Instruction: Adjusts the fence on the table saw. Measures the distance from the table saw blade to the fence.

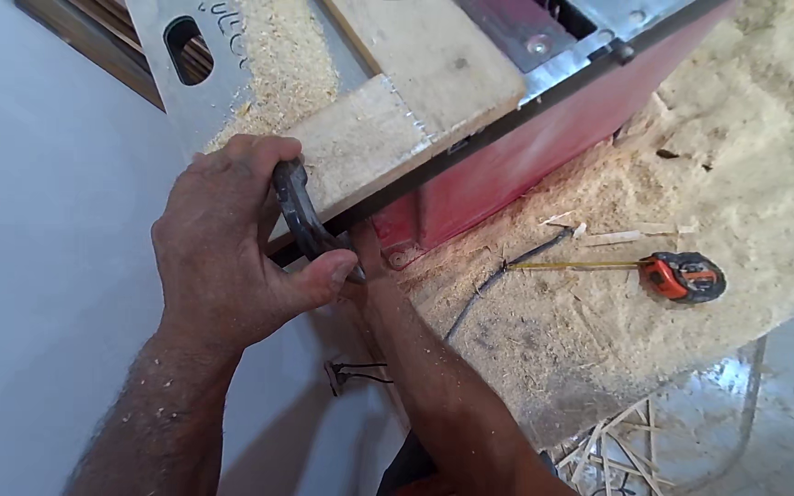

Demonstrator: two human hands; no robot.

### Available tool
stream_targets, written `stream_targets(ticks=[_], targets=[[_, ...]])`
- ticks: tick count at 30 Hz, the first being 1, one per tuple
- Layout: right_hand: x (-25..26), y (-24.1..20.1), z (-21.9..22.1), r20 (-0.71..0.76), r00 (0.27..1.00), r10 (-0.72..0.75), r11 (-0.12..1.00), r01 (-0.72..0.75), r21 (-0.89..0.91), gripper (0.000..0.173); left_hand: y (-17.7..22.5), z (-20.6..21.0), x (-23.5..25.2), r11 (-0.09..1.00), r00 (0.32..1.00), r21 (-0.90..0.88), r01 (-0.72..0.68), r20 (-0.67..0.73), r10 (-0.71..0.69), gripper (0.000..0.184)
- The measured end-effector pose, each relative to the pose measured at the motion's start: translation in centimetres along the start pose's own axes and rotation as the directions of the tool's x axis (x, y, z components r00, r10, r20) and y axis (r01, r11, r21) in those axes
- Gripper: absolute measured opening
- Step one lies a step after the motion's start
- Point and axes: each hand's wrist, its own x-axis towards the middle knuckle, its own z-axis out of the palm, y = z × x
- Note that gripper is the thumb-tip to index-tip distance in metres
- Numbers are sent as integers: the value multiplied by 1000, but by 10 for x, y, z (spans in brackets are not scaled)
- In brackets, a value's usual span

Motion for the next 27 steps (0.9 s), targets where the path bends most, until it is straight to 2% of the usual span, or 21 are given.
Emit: stream_targets(ticks=[2, 4, 6, 7, 9, 10, 12, 13, 14, 15, 16, 18, 19, 20, 22, 24, 27], targets=[[-5, 0, 1, -7, 994, 110, 969, -105, 223, 32, 1, 0, 0, 1000, 1000, 5, 10, 5, -10, 99], [-16, 5, -5, 32, 993, 113, 936, -117, 332, 40, 2, -2, 1, 1000, 1000, 17, 11, 13, -11, 99], [-28, 9, -19, 72, 997, 15, 973, -31, 228, 41, 3, -3, 2, 999, 1000, 30, 18, 12, -19, 99], [-35, 3, -23, 54, 998, 44, 991, -50, 120, 40, 3, -3, 2, 999, 1000, 34, 26, 13, -26, 99], [-39, -15, -29, 61, 971, 230, 973, -228, -38, 41, 3, -3, 1, 999, 1000, 31, 28, 12, -29, 98], [-36, -27, -34, 103, 924, 368, 930, -364, -57, 43, 3, -3, 1, 999, 999, 30, 29, 18, -30, 98], [-25, -47, -47, 248, 777, 579, 814, -571, -108, 48, 4, -3, 1, 999, 999, 37, 34, 19, -35, 99], [-18, -54, -51, 293, 717, 632, 772, -617, -153, 48, 5, -4, 1, 998, 999, 42, 40, 23, -41, 99], [-14, -60, -52, 288, 707, 646, 763, -605, -227, 46, 5, -4, 1, 998, 999, 43, 41, 22, -42, 99], [-14, -65, -49, 222, 752, 620, 773, -538, -335, 44, 5, -4, 1, 998, 999, 46, 40, 23, -41, 100], [-18, -69, -44, 139, 830, 541, 770, -422, -480, 43, 5, -4, 1, 998, 999, 48, 39, 27, -40, 99], [-34, -64, -42, 76, 972, 221, 731, -113, -673, 40, 5, -4, 2, 998, 999, 48, 34, 25, -35, 98], [-44, -53, -46, 75, 997, 37, 728, 24, -685, 39, 5, -3, 2, 998, 999, 46, 34, 22, -35, 98], [-51, -39, -52, 71, 991, -117, 723, 134, -678, 38, 5, -3, 2, 998, 999, 48, 39, 17, -40, 98], [-60, -3, -69, 132, 927, -352, 666, 347, -661, 43, 4, -3, 1, 998, 999, 45, 46, 10, -46, 99], [-60, 27, -73, 196, 856, -478, 623, 488, -611, 49, 4, -3, 0, 998, 999, 40, 43, 17, -44, 98], [-43, 44, -54, 117, 782, -612, 672, 593, -443, 43, 2, -2, 0, 999, 1000, 26, 19, 8, -19, 97]])
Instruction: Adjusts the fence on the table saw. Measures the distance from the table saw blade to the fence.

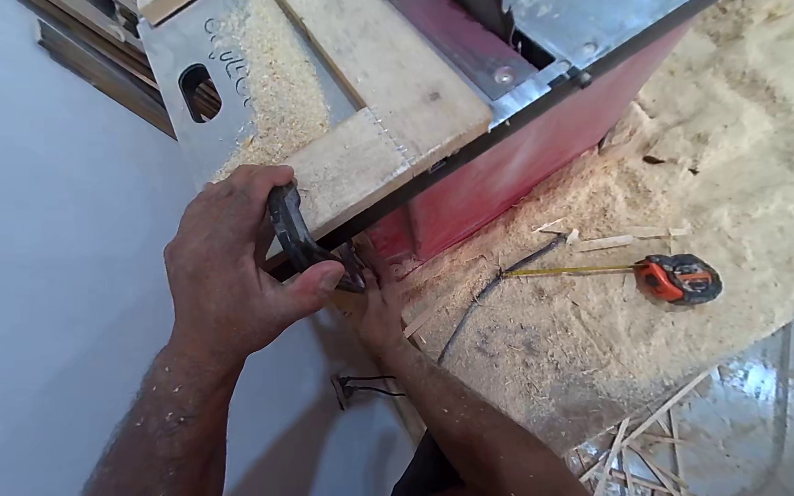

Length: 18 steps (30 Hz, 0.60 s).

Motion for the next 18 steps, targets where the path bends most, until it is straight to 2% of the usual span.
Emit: stream_targets(ticks=[2, 5, 7, 9, 11, 14, 16, 18], targets=[[11, 1, 17, -39, 998, 44, 994, -39, 107, 40, -1, 0, -1, 1000, 1000, -7, -7, -3, 7, 97], [24, 0, 31, -18, 999, 29, 995, -27, 100, 54, -1, -1, 0, 1000, 1000, 2, -11, -1, 11, 97], [30, 3, 35, 14, 1000, 2, 992, -4, 125, 53, -1, -1, 0, 1000, 1000, -3, -15, -4, 15, 97], [31, 8, 36, 49, 999, 16, 943, -32, 330, 45, 0, -1, 0, 1000, 1000, -12, -12, 0, 12, 97], [27, 13, 34, 69, 997, 38, 848, -69, 525, 45, -1, 0, 0, 1000, 1000, -13, -6, 4, 6, 98], [23, 12, 40, 62, 994, 88, 750, -107, 653, 46, -3, 1, 0, 1000, 1000, -24, -4, 4, 4, 98], [26, 6, 45, 11, 996, 89, 764, -75, 641, 44, -4, 2, -1, 999, 1000, -30, -17, -8, 16, 98], [35, -8, 49, -123, 988, 91, 901, -29, 433, 37, -4, 2, -1, 999, 1000, -27, -28, -12, 28, 98]])
